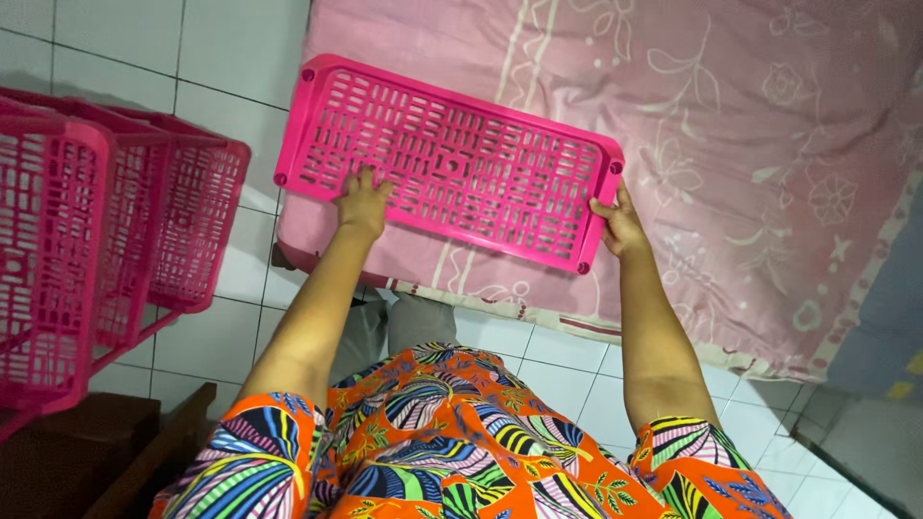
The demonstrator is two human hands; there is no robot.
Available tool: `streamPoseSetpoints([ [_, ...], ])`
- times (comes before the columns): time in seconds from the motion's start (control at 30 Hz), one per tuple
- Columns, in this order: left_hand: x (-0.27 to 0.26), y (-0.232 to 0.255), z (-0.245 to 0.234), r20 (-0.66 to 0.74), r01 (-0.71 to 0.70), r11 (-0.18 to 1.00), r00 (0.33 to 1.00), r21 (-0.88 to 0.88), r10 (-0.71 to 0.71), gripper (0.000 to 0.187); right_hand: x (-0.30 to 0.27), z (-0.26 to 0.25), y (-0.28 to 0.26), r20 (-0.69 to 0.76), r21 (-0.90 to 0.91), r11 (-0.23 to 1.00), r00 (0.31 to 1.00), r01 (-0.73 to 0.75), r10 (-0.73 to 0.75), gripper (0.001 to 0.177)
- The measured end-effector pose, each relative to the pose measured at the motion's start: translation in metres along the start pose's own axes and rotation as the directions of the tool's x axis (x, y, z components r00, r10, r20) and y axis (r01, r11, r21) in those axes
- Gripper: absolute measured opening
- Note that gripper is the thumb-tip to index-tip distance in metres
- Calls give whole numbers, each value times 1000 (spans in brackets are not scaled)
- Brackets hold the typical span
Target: The person disassembles a pink plastic shelving unit by removing curved handles and straight legs, then places the trays on a nearby bed. The person handles the parts by hand and sets them aside on a wooden table.
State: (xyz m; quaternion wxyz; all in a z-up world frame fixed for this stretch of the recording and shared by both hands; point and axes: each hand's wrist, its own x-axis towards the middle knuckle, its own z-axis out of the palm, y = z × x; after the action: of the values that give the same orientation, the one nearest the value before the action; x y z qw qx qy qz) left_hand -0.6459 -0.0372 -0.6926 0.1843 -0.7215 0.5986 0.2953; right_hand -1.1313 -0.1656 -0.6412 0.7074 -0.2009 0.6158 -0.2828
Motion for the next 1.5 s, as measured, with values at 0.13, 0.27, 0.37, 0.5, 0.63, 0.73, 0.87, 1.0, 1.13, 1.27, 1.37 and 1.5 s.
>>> streamPoseSetpoints([
  [0.13, -7, 14, 1, 119, 74, 996, 991, -44, -68, 69, 7, 0, 21, -179, -316, 949, 983, -8, -51, 87],
  [0.27, -20, 18, 6, 161, 71, 981, 986, -182, -42, 66, 19, 10, 33, -197, -378, 926, 976, 11, -92, 90],
  [0.37, -31, 18, 4, 109, -5, 962, 993, -273, 36, 71, 19, 15, 35, -295, -477, 874, 954, -94, -59, 97],
  [0.5, -44, 12, -11, 20, -36, 906, 999, -422, 49, 70, 19, 33, 27, -320, -505, 857, 945, -106, -72, 98],
  [0.63, -62, -7, -38, -35, -42, 885, 999, -464, 29, 72, 12, 67, 26, -159, -491, 870, 979, 32, -125, 98],
  [0.73, -74, -27, -64, -62, -34, 865, 998, -501, 3, 73, 8, 102, 25, -74, -508, 856, 985, 97, -156, 100],
  [0.87, -99, -63, -95, -147, -53, 840, 989, -540, -32, 72, -5, 157, 32, 8, -581, 803, 988, 129, -153, 96],
  [1.0, -131, -100, -122, -243, -92, 818, 968, -568, -60, 65, -23, 208, 38, 38, -561, 823, 996, 92, -86, 95],
  [1.13, -176, -143, -155, -377, -169, 805, 923, -569, -73, 63, -38, 265, 41, 230, -537, 821, 970, 196, -81, 87],
  [1.27, -246, -189, -191, -364, -138, 716, 916, -684, -170, 57, -58, 344, 39, 371, -547, 804, 929, 233, -17, 73],
  [1.37, -307, -221, -213, -586, -276, 720, 781, -636, -218, 49, -83, 424, 29, 582, -492, 787, 813, 372, -20, 64],
  [1.5, -393, -263, -237, -805, -389, 758, 519, -523, -288, 39, -151, 544, 16, 829, -318, 762, 556, 565, -66, 50],
])
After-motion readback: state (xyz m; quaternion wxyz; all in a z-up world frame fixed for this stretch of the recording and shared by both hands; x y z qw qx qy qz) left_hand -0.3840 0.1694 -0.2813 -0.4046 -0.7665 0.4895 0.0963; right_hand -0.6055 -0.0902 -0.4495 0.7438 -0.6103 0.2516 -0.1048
